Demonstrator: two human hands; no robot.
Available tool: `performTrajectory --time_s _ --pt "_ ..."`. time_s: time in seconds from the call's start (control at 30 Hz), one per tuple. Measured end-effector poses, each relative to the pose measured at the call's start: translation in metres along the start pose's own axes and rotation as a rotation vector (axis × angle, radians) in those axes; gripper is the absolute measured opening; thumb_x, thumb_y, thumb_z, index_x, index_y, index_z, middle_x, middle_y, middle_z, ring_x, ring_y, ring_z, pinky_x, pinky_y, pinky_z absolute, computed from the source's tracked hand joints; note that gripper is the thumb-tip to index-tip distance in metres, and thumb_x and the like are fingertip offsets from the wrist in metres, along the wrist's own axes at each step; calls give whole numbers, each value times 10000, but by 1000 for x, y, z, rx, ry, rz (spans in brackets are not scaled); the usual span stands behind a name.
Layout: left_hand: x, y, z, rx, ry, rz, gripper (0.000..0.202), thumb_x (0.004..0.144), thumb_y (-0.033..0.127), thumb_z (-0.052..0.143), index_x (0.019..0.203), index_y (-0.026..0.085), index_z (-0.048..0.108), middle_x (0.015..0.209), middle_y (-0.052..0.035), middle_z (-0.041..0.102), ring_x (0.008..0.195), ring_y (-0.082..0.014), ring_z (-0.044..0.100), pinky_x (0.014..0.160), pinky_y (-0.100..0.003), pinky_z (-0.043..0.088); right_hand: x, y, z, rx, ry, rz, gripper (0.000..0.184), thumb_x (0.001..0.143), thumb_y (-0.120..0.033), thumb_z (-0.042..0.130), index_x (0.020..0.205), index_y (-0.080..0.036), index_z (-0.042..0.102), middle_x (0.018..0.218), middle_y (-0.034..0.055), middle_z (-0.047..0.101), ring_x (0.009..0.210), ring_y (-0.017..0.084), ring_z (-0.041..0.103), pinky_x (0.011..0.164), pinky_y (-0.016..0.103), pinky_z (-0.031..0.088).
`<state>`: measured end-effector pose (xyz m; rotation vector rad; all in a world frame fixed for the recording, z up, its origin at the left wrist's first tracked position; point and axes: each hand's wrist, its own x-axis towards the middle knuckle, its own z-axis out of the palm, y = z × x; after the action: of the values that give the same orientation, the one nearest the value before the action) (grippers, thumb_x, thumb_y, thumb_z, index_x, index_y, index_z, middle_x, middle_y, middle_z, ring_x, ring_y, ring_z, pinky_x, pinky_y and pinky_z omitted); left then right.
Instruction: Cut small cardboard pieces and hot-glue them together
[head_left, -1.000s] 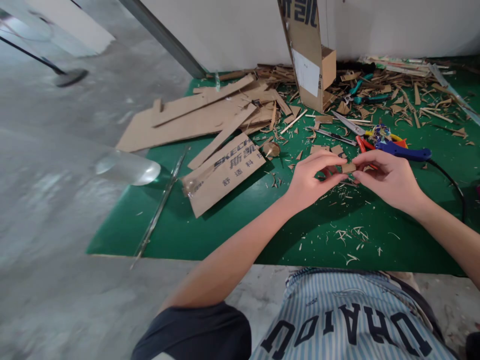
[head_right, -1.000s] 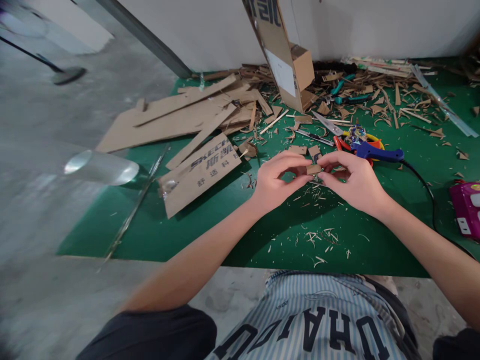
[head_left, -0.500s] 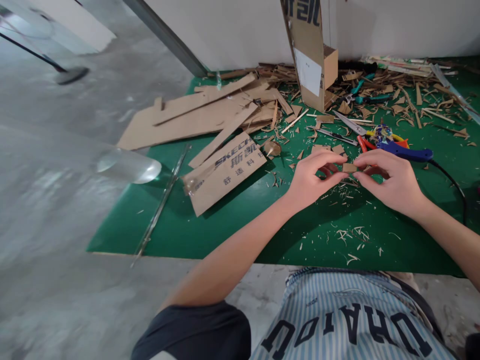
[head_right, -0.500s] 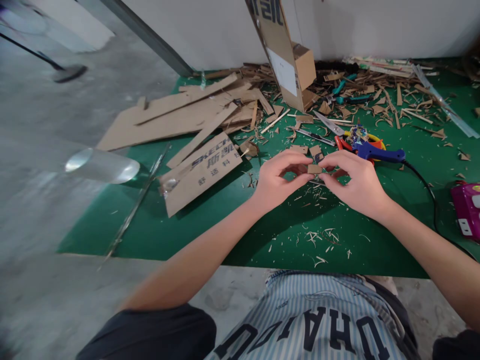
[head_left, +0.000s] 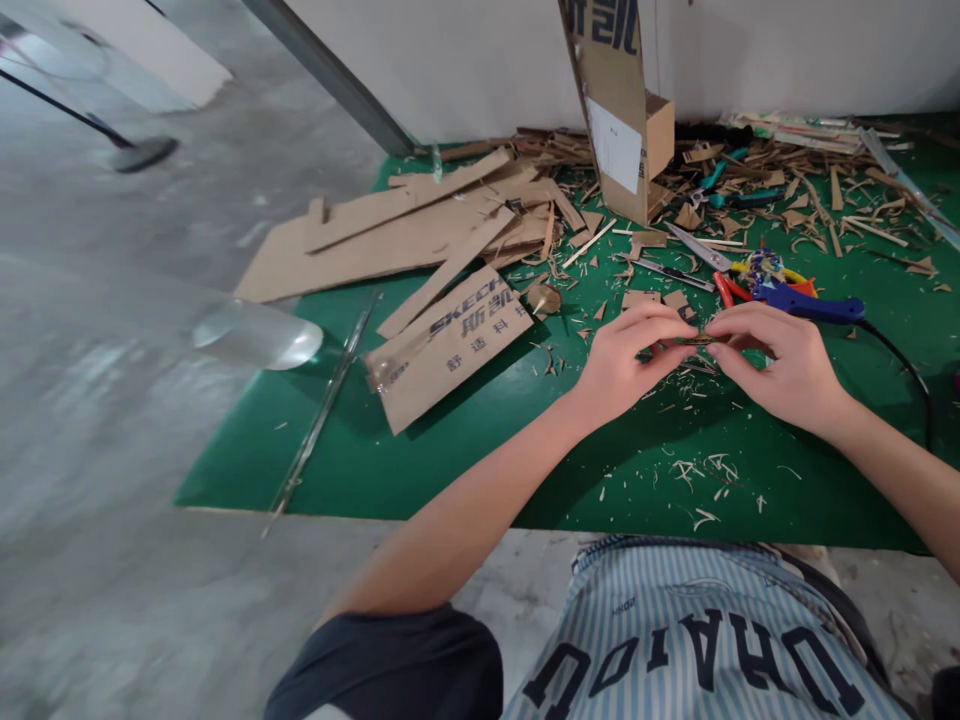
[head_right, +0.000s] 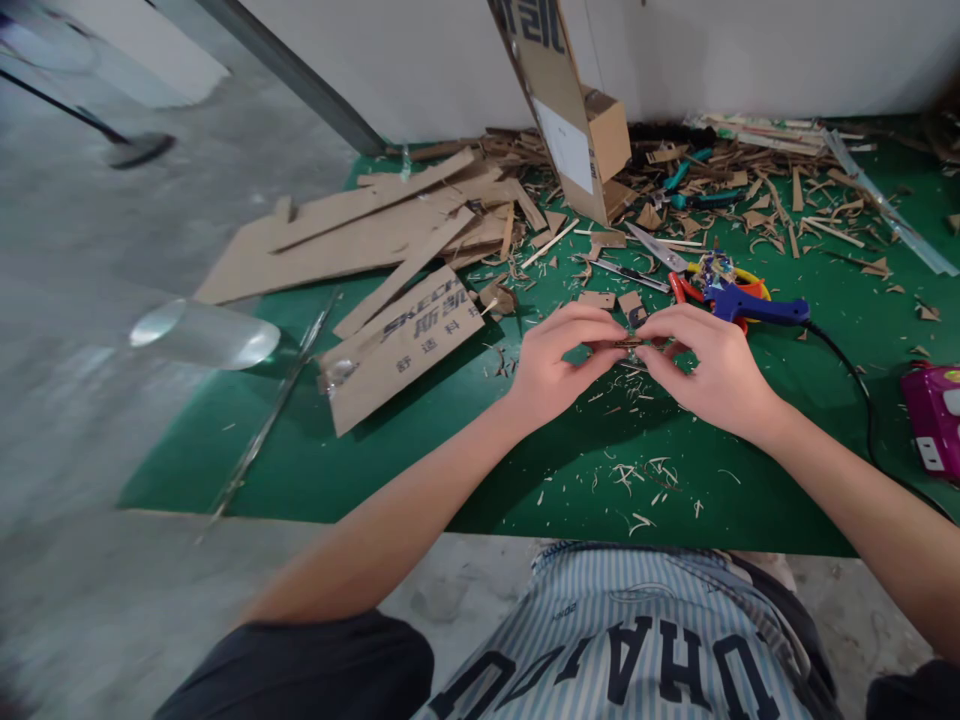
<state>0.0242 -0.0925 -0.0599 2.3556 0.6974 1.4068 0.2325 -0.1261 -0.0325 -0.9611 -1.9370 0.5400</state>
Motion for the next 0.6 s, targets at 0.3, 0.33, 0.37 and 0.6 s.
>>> performTrajectory --time_s 0.3,0.33,0.37,0.6 --pt "0 5 0 21 -45 12 80 934 201 678 1008 190 649 966 -45 708 849 -101 703 647 -176 575 -2 3 3 -39 -23 -41 115 898 -137 637 980 -194 694 1002 70 724 839 161 704 686 291 627" --pt "0 5 1 22 -55 5 69 943 211 668 1006 195 645 960 -41 703 840 -99 698 646 -180 575 -2 3 3 -51 -27 -48 112 904 -138 627 976 -197 690 992 67 724 839 161 701 689 293 623" --pt "0 5 1 21 -63 -4 63 949 223 659 1004 198 641 953 -36 699 821 -96 692 642 -182 574 -2 3 3 -64 -31 -54 112 909 -136 617 971 -200 686 980 64 723 838 162 699 691 297 620" --pt "1 5 2 -18 -103 -30 48 950 215 649 990 196 629 922 -30 688 761 -95 670 636 -204 570 -1 4 4 -123 -28 -105 115 911 -110 591 935 -209 644 926 50 720 808 167 694 699 316 607"
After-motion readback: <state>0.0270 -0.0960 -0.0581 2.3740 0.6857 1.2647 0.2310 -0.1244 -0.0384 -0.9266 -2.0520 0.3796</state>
